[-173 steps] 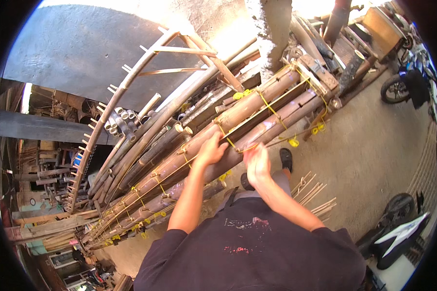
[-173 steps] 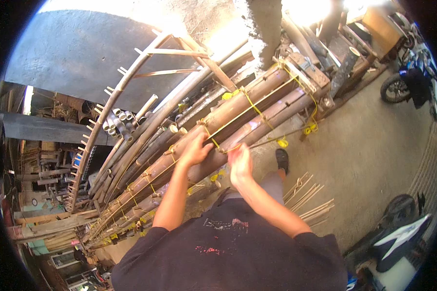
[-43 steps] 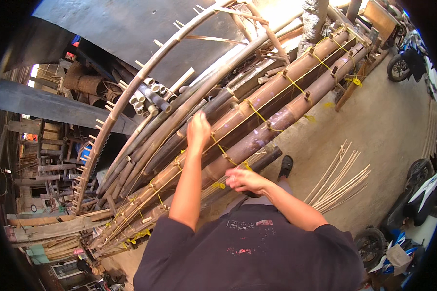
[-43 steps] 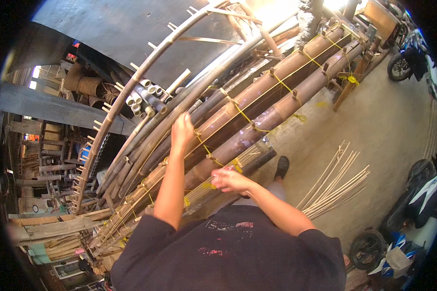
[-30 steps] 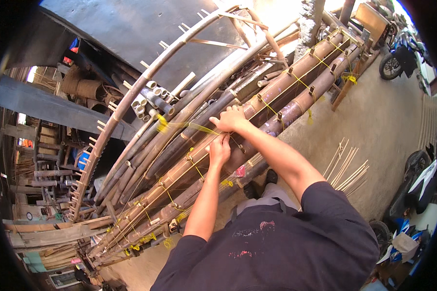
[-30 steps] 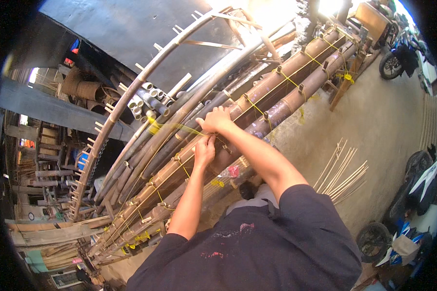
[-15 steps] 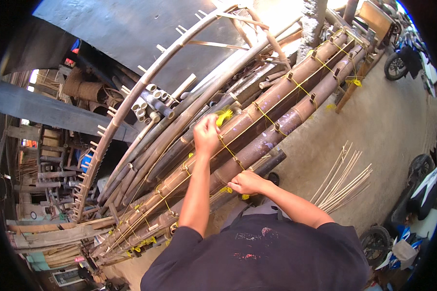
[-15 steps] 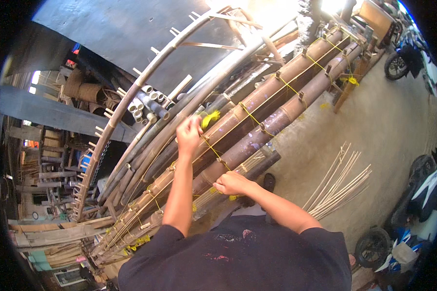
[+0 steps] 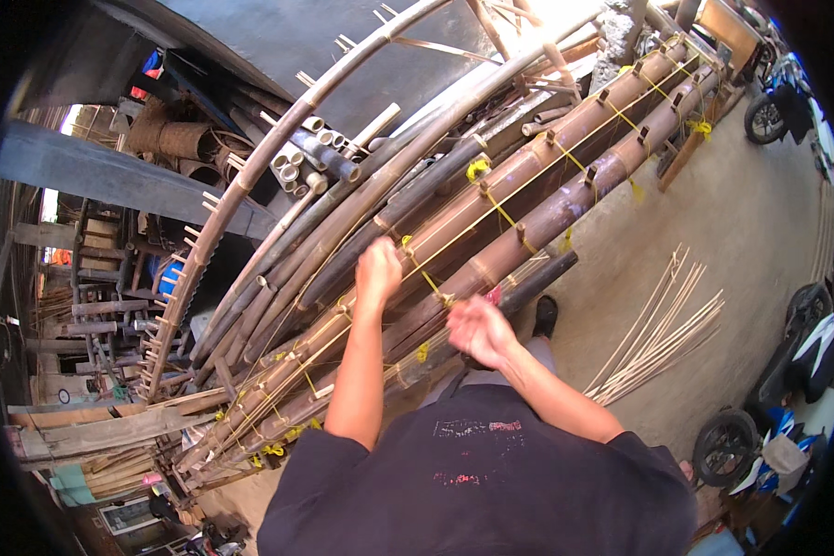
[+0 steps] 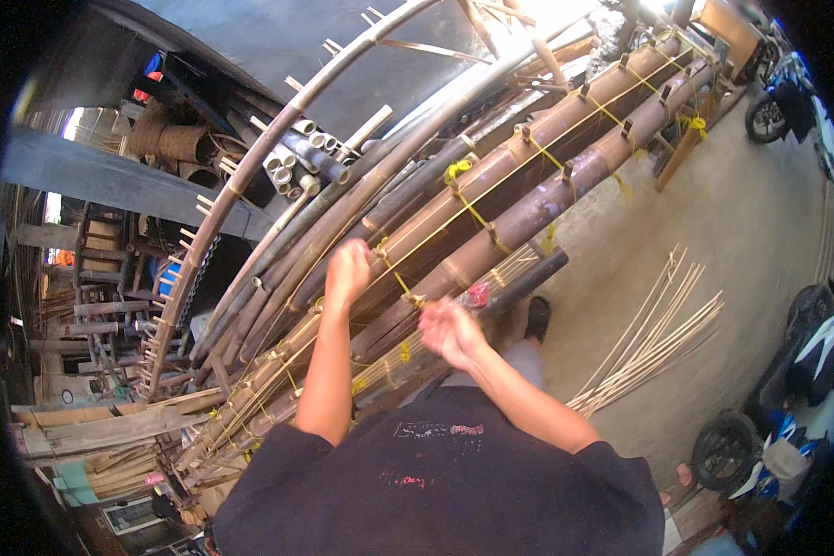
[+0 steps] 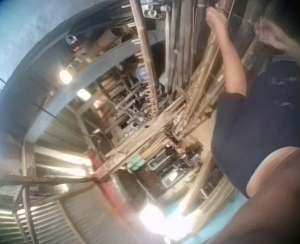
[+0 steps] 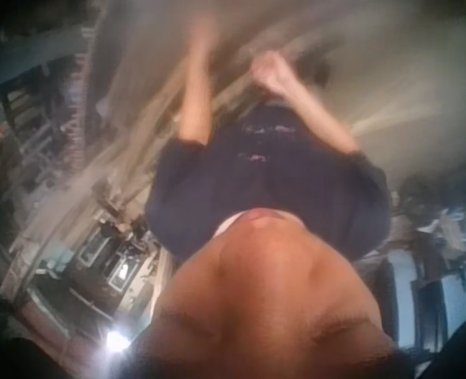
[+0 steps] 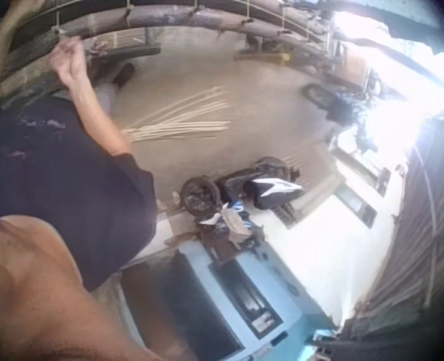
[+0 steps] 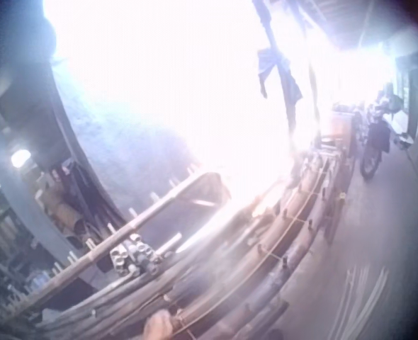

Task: The person repeatedly picks up thin bamboo sticks and ties them with yellow string onto a horizontal bamboo rack. The person occasionally walks around the covered area and interacts with another person before resuming the tying task.

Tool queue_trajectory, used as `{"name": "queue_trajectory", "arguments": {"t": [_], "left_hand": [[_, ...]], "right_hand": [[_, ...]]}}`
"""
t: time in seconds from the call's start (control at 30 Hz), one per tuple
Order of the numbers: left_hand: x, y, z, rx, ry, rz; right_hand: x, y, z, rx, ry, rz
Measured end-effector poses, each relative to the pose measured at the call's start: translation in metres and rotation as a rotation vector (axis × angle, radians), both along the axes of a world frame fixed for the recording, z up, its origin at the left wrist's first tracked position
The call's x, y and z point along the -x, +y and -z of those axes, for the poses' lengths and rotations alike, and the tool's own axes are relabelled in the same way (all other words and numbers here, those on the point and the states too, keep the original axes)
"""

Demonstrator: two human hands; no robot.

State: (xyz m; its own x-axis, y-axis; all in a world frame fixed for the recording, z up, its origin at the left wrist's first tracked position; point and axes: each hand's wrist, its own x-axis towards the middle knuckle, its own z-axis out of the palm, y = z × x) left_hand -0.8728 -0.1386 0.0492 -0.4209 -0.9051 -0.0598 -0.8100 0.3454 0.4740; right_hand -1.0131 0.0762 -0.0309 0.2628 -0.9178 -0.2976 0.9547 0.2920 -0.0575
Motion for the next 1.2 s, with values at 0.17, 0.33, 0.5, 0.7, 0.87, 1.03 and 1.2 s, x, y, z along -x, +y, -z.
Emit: {"name": "queue_trajectory", "arguments": {"t": [0.17, 0.33, 0.5, 0.7, 0.87, 1.03, 1.2], "left_hand": [[-0.021, 0.052, 0.025, -0.152, 0.057, 0.090], [-0.014, 0.055, 0.030, 0.046, 0.177, -0.016], [-0.015, 0.047, 0.033, -0.055, 0.269, -0.008], [-0.010, 0.057, 0.027, 0.028, 0.284, -0.067], [0.027, 0.024, -0.030, -0.093, 0.669, -0.087], [-0.007, -0.061, 0.069, 0.095, 0.167, -0.147], [0.043, -0.042, -0.011, 0.241, 0.615, 0.057]], "right_hand": [[-0.085, -0.094, -0.141, -0.044, 0.859, 0.719], [-0.028, -0.198, -0.130, 0.443, 2.403, -0.208], [0.000, -0.192, -0.104, 0.559, 1.266, -0.205], [-0.003, -0.032, -0.032, 1.202, 2.013, -0.109], [-0.018, -0.031, -0.065, 0.943, 1.806, -0.253], [-0.019, -0.013, -0.055, 0.775, 1.691, 0.121], [-0.036, 0.017, -0.015, -0.021, 0.789, 0.505]]}}
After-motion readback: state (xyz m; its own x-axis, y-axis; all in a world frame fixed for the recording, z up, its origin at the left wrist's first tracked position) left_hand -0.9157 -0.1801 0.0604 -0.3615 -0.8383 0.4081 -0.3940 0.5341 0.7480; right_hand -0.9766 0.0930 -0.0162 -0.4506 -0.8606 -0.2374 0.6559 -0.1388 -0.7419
